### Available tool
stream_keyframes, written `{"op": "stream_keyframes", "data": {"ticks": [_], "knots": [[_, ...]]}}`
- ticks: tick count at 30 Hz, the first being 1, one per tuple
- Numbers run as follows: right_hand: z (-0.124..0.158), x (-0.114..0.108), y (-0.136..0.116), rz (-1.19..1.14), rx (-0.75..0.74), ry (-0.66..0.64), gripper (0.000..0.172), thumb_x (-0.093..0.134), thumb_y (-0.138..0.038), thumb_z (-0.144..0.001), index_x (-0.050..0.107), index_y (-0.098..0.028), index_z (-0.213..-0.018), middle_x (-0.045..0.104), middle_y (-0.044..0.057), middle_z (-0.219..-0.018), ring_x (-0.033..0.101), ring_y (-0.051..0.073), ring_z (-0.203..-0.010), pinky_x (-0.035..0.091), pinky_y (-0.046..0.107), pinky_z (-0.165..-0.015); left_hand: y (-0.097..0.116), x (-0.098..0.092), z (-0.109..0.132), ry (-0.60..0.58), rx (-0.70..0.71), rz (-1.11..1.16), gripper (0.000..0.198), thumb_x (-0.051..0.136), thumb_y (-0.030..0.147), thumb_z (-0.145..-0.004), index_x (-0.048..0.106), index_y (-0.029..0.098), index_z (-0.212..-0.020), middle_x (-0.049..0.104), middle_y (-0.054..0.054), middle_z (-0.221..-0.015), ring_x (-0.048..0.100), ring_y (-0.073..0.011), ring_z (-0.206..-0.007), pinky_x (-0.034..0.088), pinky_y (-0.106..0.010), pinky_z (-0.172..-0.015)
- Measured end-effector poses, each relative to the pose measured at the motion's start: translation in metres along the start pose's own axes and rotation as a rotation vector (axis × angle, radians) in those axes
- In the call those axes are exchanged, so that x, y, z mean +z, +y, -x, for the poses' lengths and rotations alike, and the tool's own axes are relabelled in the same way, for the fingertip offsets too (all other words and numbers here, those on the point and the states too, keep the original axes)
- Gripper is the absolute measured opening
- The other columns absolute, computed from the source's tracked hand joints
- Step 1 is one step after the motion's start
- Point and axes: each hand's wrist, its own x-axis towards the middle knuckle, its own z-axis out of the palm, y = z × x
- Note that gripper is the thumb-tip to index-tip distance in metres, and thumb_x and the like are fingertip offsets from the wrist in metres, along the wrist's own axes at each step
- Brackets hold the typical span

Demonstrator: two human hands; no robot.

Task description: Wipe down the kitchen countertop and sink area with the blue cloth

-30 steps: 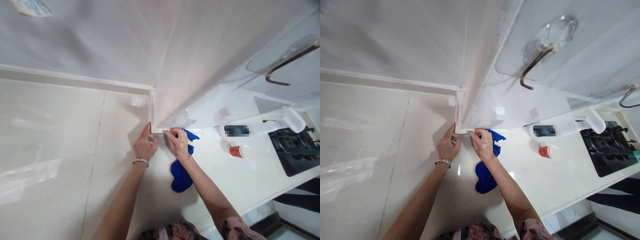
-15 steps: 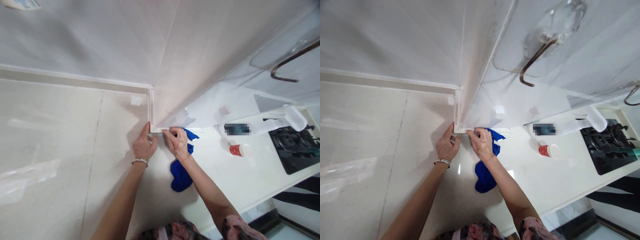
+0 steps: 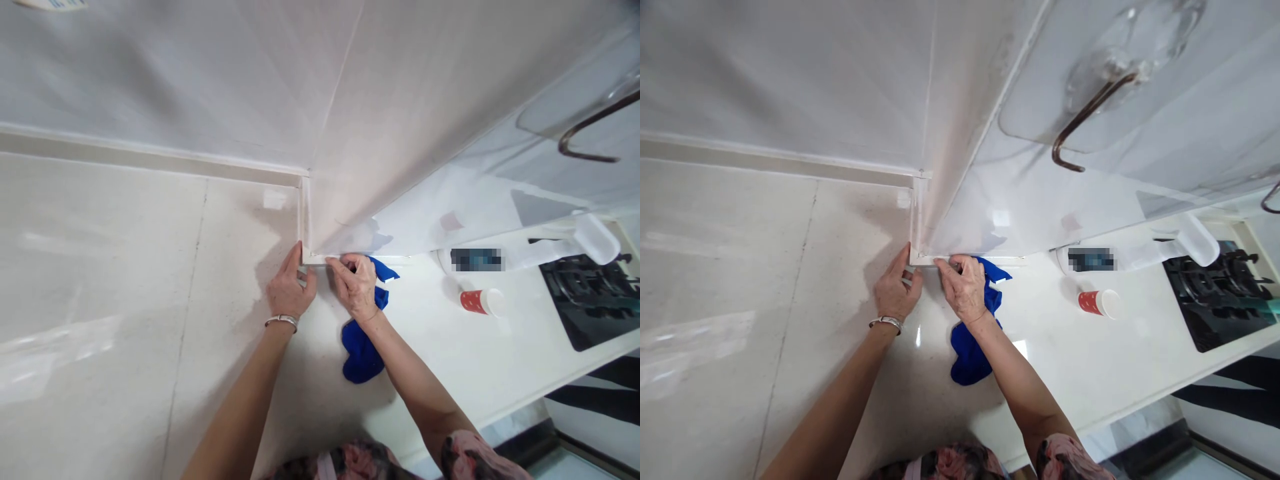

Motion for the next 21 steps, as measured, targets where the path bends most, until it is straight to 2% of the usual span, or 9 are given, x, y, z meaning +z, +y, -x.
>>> {"op": "stream_keyframes", "data": {"ticks": [4,10,17,21], "knots": [[-0.001,0.0,0.0,-0.006,-0.008,0.006,0.03,0.056,-0.02,-0.098,0.075,-0.031,-0.119,0.061,0.005,-0.1,0.051,0.016,-0.085,0.041,0.033,-0.082,0.0,0.0,0.0,-0.004,-0.002,-0.007,0.062,0.055,0.033,-0.088,0.048,0.024,-0.149,0.065,-0.01,-0.141,0.067,-0.0126,-0.069,0.056,-0.028,-0.072],[0.001,-0.003,0.004,-0.044,-0.002,-0.015,0.029,0.051,-0.02,-0.1,0.076,-0.025,-0.112,0.064,0.007,-0.103,0.055,0.017,-0.087,0.042,0.032,-0.081,0.002,-0.002,0.0,0.007,-0.003,-0.013,0.061,0.054,0.034,-0.088,0.05,0.023,-0.148,0.067,-0.011,-0.137,0.066,-0.013,-0.067,0.055,-0.029,-0.071],[-0.001,0.0,-0.002,0.012,0.002,-0.006,0.031,0.054,-0.021,-0.099,0.075,-0.03,-0.119,0.062,0.006,-0.103,0.053,0.017,-0.086,0.042,0.034,-0.082,0.001,0.0,0.0,0.011,0.004,0.001,0.062,0.055,0.034,-0.087,0.049,0.024,-0.148,0.066,-0.01,-0.139,0.067,-0.0136,-0.069,0.055,-0.03,-0.072],[-0.002,-0.012,0.0,-0.04,-0.029,-0.057,0.027,0.052,-0.017,-0.098,0.075,-0.023,-0.111,0.064,0.008,-0.106,0.057,0.018,-0.088,0.046,0.035,-0.083,0.001,-0.001,0.0,0.011,-0.001,-0.005,0.061,0.055,0.033,-0.087,0.05,0.025,-0.147,0.067,-0.01,-0.137,0.066,-0.0138,-0.067,0.055,-0.03,-0.07]]}}
